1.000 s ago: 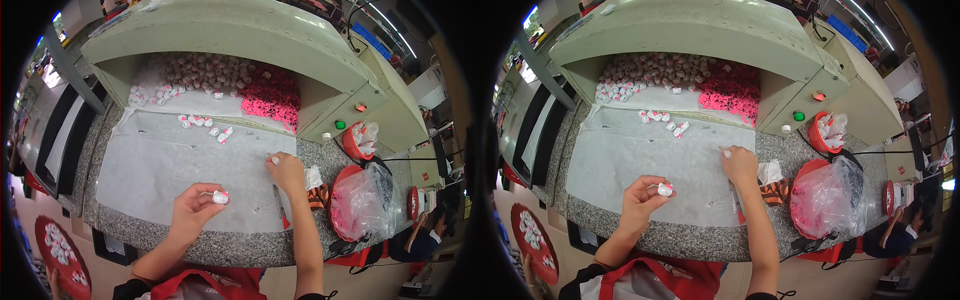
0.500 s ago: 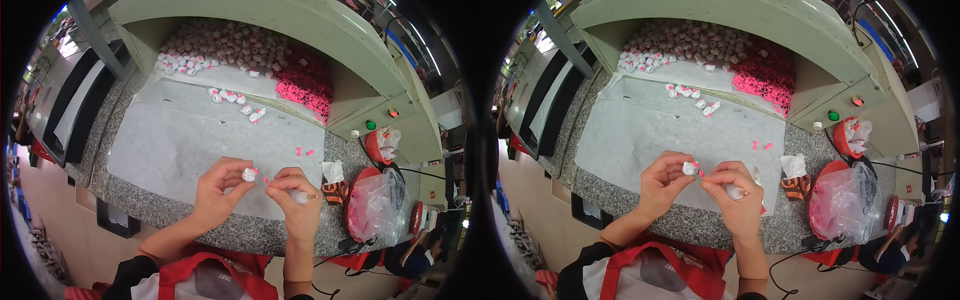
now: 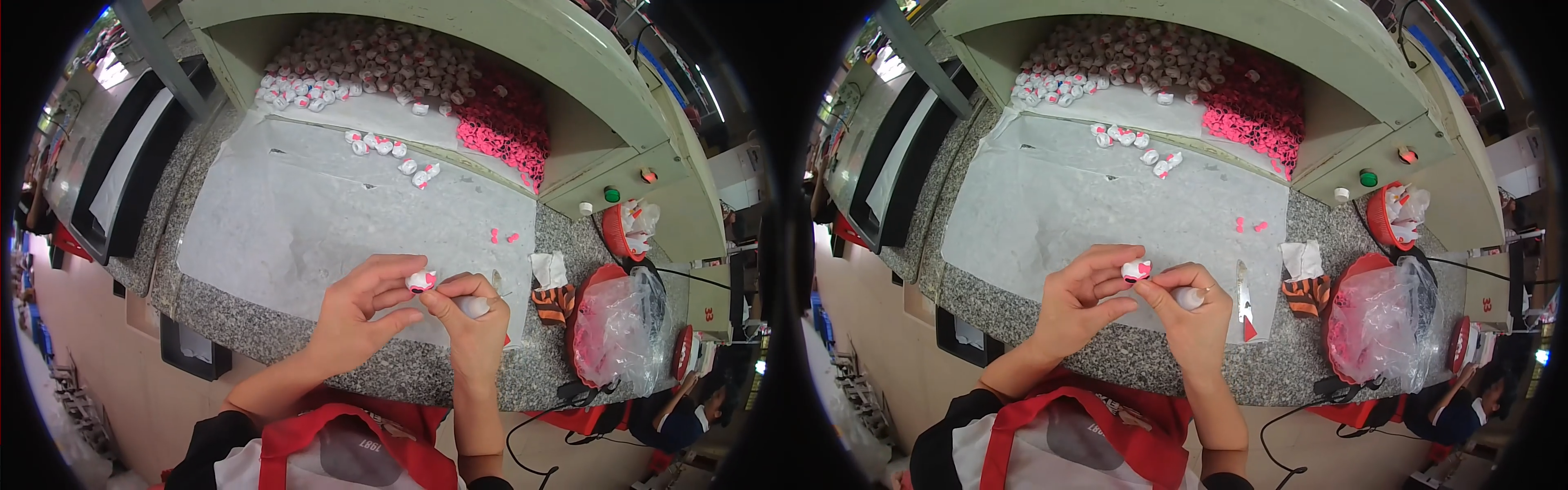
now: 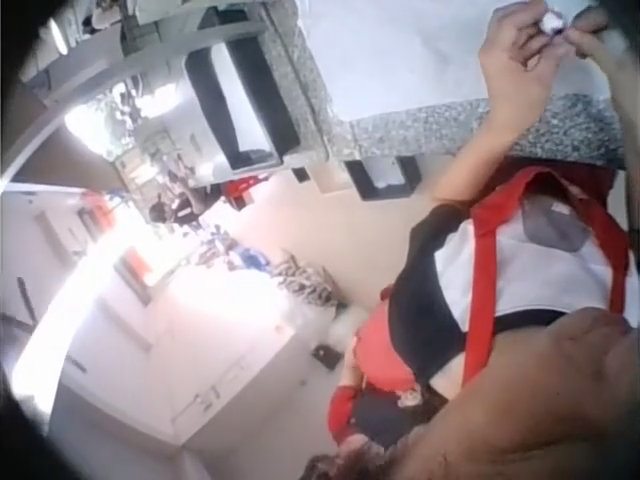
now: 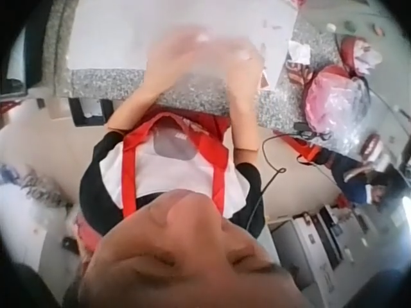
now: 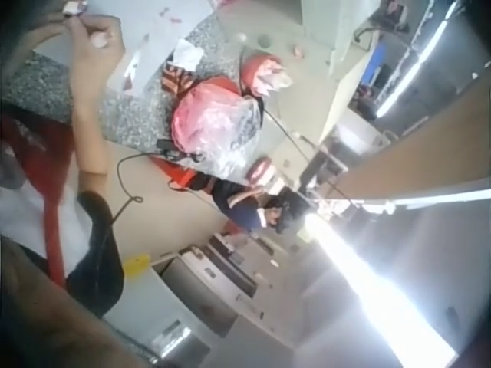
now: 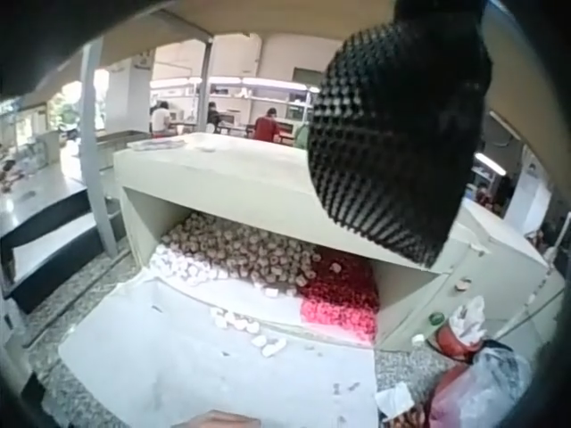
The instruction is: The recorder is gluing small pink bow accessories onto Hello Kitty toy heads at a factory workstation.
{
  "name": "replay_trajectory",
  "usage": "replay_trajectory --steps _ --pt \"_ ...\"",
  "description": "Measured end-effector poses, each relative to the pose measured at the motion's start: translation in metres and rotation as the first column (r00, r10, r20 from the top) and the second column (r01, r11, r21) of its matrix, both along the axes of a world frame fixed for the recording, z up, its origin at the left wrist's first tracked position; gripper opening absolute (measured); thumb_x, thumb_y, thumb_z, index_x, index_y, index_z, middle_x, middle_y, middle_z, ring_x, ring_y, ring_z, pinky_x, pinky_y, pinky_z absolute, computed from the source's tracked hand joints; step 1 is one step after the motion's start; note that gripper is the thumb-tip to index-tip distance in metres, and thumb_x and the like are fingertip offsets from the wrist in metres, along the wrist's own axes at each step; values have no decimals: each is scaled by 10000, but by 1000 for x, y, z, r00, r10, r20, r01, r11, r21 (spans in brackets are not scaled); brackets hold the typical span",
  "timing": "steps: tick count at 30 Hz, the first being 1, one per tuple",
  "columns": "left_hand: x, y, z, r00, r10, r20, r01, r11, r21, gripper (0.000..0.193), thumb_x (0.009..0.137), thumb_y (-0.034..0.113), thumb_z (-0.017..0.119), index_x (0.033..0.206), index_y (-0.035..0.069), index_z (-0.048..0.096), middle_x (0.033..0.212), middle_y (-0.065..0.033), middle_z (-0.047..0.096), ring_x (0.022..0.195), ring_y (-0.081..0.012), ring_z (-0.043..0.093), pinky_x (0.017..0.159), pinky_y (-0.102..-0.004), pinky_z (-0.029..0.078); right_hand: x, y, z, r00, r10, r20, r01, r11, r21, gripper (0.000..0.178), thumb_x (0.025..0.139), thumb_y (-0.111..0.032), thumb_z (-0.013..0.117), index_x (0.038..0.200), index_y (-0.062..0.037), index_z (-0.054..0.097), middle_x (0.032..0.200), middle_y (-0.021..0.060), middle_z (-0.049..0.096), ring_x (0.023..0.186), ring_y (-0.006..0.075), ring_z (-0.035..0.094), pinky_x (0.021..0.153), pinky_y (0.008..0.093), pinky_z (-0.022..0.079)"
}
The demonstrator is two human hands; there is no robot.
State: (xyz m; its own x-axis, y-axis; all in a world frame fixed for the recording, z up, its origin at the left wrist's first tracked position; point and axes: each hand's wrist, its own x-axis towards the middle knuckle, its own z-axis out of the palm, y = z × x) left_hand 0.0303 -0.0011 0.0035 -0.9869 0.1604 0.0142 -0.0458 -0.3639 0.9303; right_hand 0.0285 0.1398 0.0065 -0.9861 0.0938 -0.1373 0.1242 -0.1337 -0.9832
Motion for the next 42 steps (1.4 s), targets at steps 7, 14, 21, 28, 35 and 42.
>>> replay_trajectory --steps 7,14,21,28,35,42 --pt "-8 -17 -7 988 -96 122 82 991 109 317 767 -78 541 1082 -51 515 1111 -163 535 990 -208 547 861 -302 442 -3 -8 3 996 77 42 -77 997 -12 177 671 45 682 811 -1 585 775 46 589 728 96 551 651 205 440" --pt "-9 37 4 991 105 -80 -118 975 -189 196 819 -39 506 1009 -68 538 993 -129 577 917 -191 571 819 -270 450 -3 29 4 981 66 -181 -42 990 132 165 708 -50 670 855 -6 608 771 57 601 728 104 568 660 231 451" --pt "-9 50 -21 996 -15 -87 6 995 -97 251 844 17 488 1080 -67 494 1042 -151 544 883 -219 581 824 -305 460 11 46 -1 974 -25 -225 62 986 158 153 689 -86 641 798 1 578 739 70 601 702 128 579 638 256 454" --pt "-1 56 -1 995 -51 81 65 981 -182 263 825 34 542 1063 -79 526 1013 -159 570 939 -213 555 859 -289 431 21 52 -3 970 -2 -242 38 989 144 173 701 -109 631 813 6 568 740 75 600 679 135 571 639 262 448" --pt "2 44 -4 997 -17 79 20 999 -35 199 808 -9 543 997 -72 558 979 -137 582 865 -192 565 785 -258 454 18 36 -2 966 13 -259 42 977 208 174 695 -111 632 820 -7 569 716 93 588 685 184 578 641 286 449" --pt "-5 27 -10 982 18 188 -30 998 63 307 806 10 529 1102 -46 470 868 -102 590 797 -161 587 711 -264 478 14 31 4 893 22 -449 77 976 202 178 706 -34 647 873 -39 586 941 81 555 683 148 569 587 255 453"
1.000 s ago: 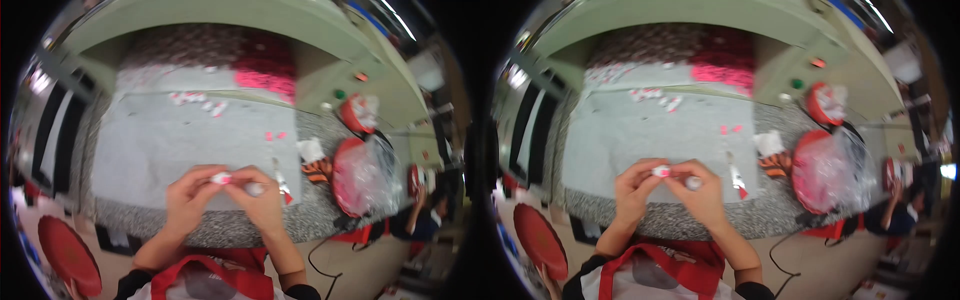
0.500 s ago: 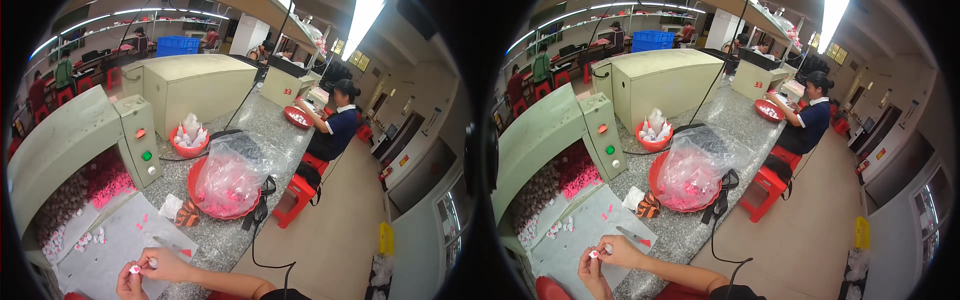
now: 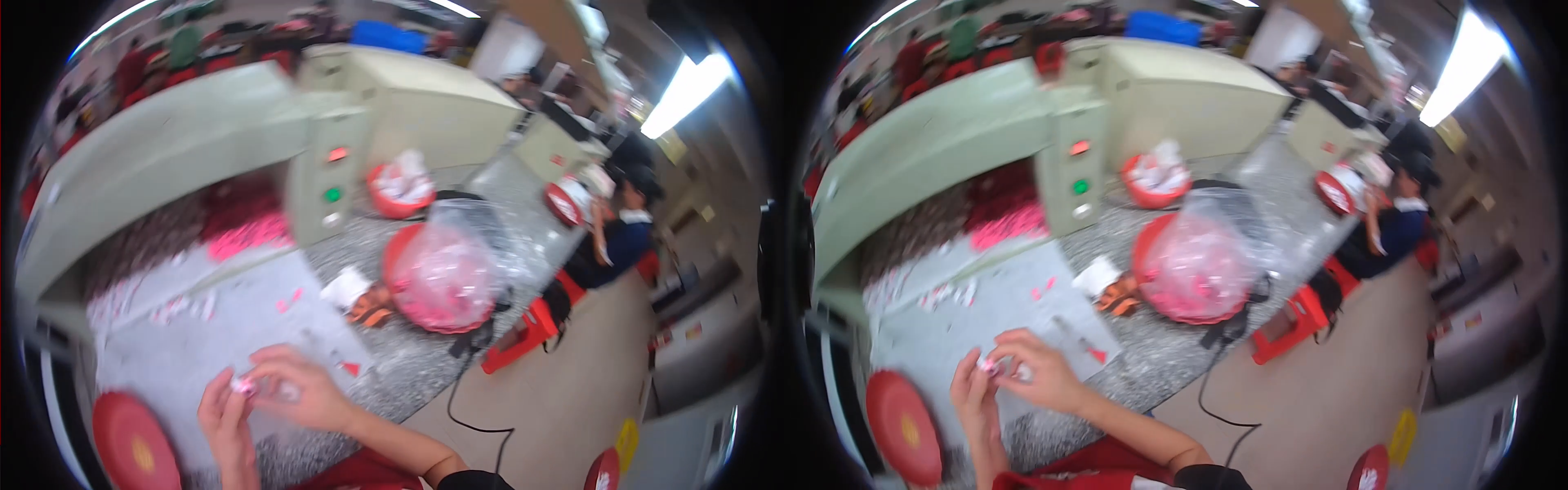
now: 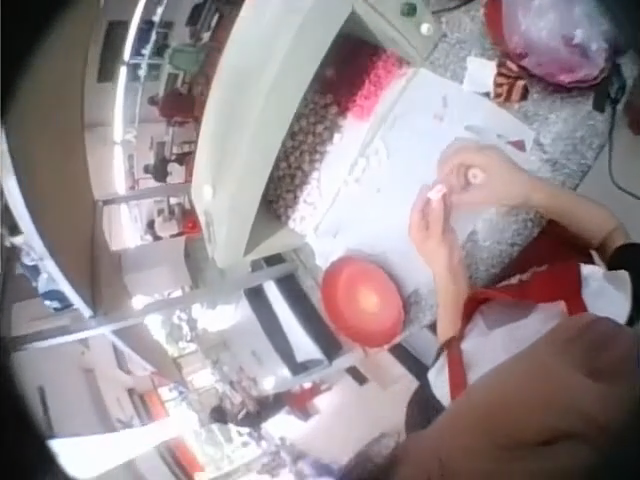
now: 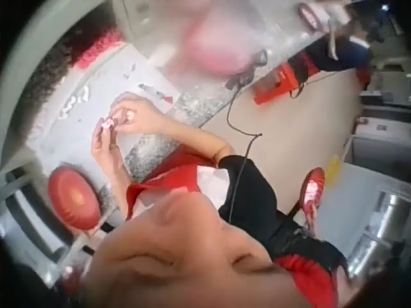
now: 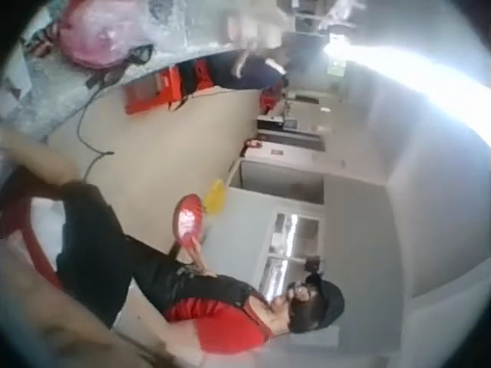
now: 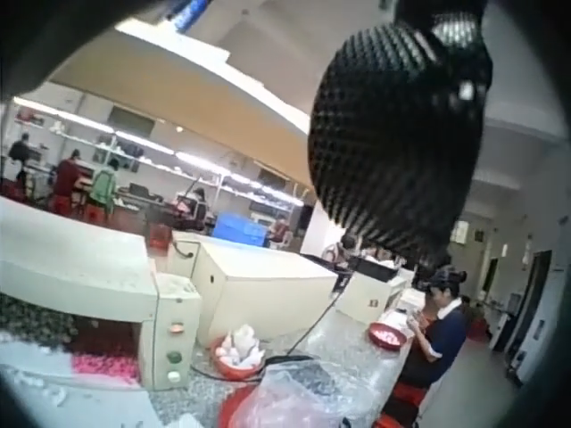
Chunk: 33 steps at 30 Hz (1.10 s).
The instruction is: The recorder is gluing small pink bow accessories onto Hello Kitty toy heads at a factory workstation.
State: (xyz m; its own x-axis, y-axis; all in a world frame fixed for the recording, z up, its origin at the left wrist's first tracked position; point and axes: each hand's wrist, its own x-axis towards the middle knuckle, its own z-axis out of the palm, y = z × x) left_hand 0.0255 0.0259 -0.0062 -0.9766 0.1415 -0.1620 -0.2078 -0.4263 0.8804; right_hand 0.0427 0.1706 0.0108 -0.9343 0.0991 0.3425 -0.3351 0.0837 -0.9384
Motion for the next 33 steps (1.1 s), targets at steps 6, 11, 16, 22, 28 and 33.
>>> replay_trajectory --steps 6,11,16,22,28,33 --pt "-3 -4 18 969 -178 -174 180 984 -5 327 752 -70 569 1059 -26 466 815 -96 584 766 -148 591 672 -248 494 -1 4 -5 988 74 134 -60 992 -107 241 667 52 674 880 15 566 857 111 584 701 131 559 615 232 467" --pt "3 -26 13 931 -259 -256 260 965 -29 250 756 -98 575 976 -51 465 879 -138 592 851 -211 609 717 -293 522 -2 -3 0 927 328 182 -254 905 -340 249 679 59 669 903 15 569 869 93 579 770 134 567 682 234 464" --pt "2 -33 13 936 -257 -241 251 966 -57 240 768 -78 573 982 -49 469 876 -141 594 833 -204 612 710 -290 521 -2 -9 -6 909 330 253 -216 895 -391 231 698 48 663 896 28 547 890 104 577 777 139 578 682 245 477" --pt "1 -42 5 963 -207 -170 202 978 -47 261 787 -45 568 1034 -46 485 896 -131 604 814 -171 610 695 -264 504 -15 -24 -13 884 384 268 -267 883 -387 222 727 32 643 931 26 553 832 92 597 709 126 586 621 225 474" --pt "2 -68 -2 996 -51 -77 43 994 -104 243 792 -29 566 1031 -39 523 890 -111 611 785 -142 604 686 -245 496 -23 -64 -22 886 264 382 -136 934 -330 163 737 -26 652 861 22 557 749 90 608 614 117 561 558 222 460" --pt "-8 -129 -4 848 382 -368 -530 640 -557 222 787 3 567 1008 -1 585 927 -93 617 829 -157 600 707 -244 475 -26 -62 -31 872 181 455 -145 983 -114 170 746 -6 625 889 14 536 742 68 601 617 109 549 573 223 456"
